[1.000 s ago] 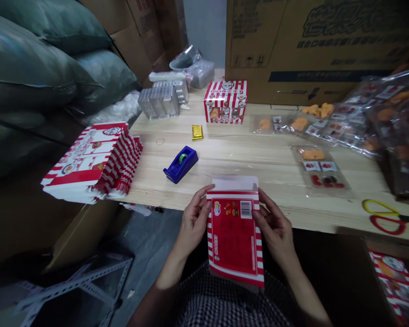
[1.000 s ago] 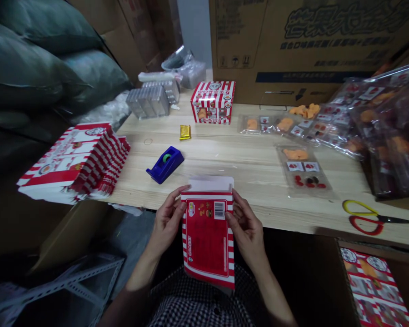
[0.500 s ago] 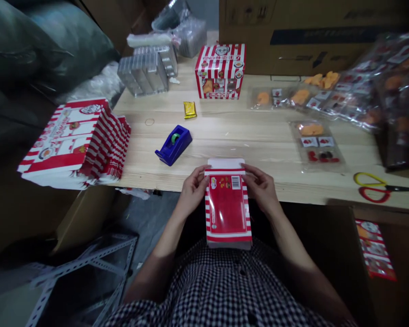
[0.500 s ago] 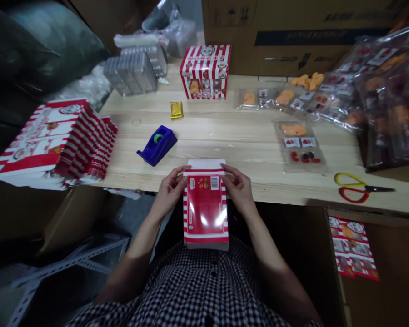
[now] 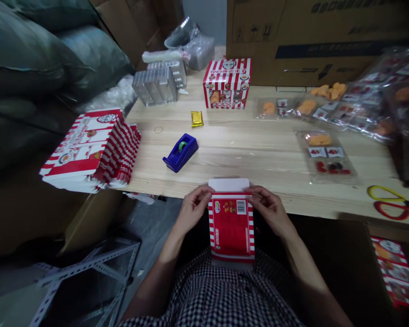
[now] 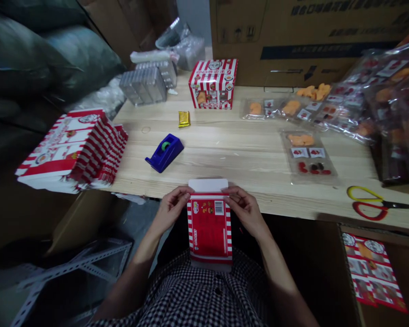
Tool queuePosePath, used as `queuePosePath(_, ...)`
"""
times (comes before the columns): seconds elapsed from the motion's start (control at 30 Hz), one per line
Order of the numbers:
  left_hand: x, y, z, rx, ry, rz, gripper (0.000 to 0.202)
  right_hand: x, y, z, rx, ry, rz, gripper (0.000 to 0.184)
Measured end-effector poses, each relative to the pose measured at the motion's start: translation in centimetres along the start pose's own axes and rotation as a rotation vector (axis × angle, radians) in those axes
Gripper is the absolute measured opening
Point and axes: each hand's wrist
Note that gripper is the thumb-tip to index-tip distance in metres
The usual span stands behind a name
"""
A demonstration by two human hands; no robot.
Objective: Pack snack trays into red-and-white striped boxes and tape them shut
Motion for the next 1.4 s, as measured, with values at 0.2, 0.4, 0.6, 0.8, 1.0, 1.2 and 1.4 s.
queuePosePath(0.2, 0.2, -0.8, 1.8, -0.061, 0.155, 0.256, 0.019, 0.8, -0.6, 2.4, -0.004, 0.029, -0.078, 0.019)
queuePosePath(0.4, -0.5, -0.7, 3.0, -0.059, 0.07, 0.117, 0.018, 1.1, -0.7, 3.3, 0.039, -0.013, -0.101, 0.015)
queuePosePath(0.6, -1.4, -0.1, 3.7, -0.025, -0.096, -0.144, 0.028, 1.4, -0.9, 3.5, 0.126, -0.031, -0.064, 0.017)
queuePosePath(0.8, 1.2, -0.3, 4.6, -0.011, -0.093, -0.173, 0.027, -0.5, -0.7, 4.2, 0.156, -0.004, -0.043, 0.016)
queuePosePath(1.0, 0.2, 0.2, 2.2, -0.011, -0.113, -0.149, 0.025, 1.0, -0.4, 1.7, 0.171, 0.002, -0.078, 0.018)
queuePosePath(1.2, -0.6, 0.3, 1.0, 0.058, -0.155, -0.355, 0.046, 1.8, 0.3, 0.2, 0.188, 0.015, -0.06, 0.017)
queuePosePath(1.4, 2.3, -0.5, 0.6, -0.048, -0.147, -0.332, 0.033, -0.8, 0.7, -0.1, 0.083, -0.066, -0.005, 0.061)
Point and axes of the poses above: each hand's wrist, its own z-axis towards the middle knuckle, its own y-axis out of the palm, x = y × z
